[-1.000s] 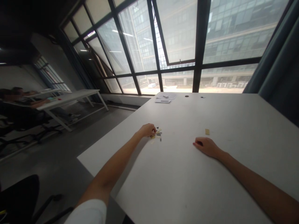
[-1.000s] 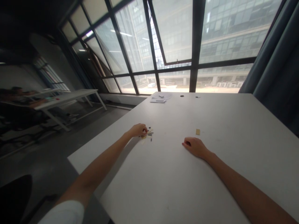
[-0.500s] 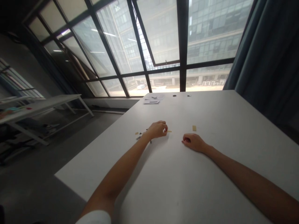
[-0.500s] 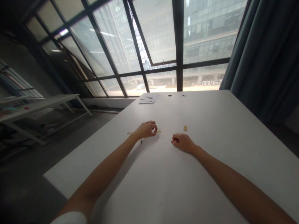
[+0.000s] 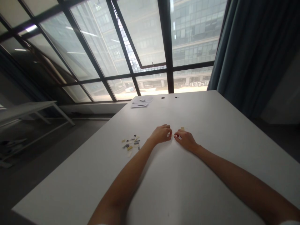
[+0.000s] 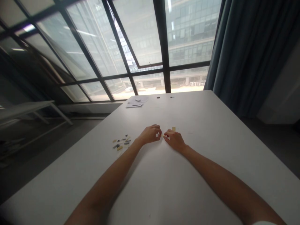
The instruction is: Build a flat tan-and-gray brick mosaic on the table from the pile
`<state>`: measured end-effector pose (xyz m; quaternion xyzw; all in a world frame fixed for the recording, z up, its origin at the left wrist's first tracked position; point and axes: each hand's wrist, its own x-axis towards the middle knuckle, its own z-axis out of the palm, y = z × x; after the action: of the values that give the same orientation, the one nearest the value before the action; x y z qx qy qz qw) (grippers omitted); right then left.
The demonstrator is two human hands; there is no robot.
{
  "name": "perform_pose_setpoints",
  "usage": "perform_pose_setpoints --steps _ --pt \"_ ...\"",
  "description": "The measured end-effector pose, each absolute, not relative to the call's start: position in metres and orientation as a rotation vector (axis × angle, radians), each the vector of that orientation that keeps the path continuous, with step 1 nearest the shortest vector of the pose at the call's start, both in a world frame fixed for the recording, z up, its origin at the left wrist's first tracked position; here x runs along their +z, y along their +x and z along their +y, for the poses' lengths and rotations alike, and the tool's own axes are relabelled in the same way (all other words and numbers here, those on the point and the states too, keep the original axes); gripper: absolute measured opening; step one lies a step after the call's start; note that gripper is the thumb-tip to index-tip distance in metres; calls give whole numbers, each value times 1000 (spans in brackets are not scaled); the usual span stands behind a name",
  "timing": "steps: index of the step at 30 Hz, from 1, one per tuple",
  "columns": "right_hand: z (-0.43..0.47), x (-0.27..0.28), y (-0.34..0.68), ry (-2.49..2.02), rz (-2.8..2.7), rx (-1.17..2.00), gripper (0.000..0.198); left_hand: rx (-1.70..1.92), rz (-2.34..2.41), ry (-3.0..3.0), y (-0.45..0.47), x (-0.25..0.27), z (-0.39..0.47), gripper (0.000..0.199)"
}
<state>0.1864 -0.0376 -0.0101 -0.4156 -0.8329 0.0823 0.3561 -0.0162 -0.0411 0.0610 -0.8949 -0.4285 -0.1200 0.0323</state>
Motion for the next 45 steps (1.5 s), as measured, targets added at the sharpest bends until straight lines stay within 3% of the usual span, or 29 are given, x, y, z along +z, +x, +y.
perform_pose_setpoints --steps 8,14,31,45 --pt "-36 -8 189 -1118 -2009 185 14 -1014 -1609 -2550 -17 20 -36 26" --pt "-36 -7 189 -1136 -1999 191 15 -1306 -1750 -2467 -13 -1 -39 21" --pt "-38 -6 191 -1059 -2127 291 18 -1356 -1716 -2437 -18 -4 -39 15" --pt "-37 -6 194 -855 -2361 164 20 -1554 -1594 -2550 -24 -2 -38 16"
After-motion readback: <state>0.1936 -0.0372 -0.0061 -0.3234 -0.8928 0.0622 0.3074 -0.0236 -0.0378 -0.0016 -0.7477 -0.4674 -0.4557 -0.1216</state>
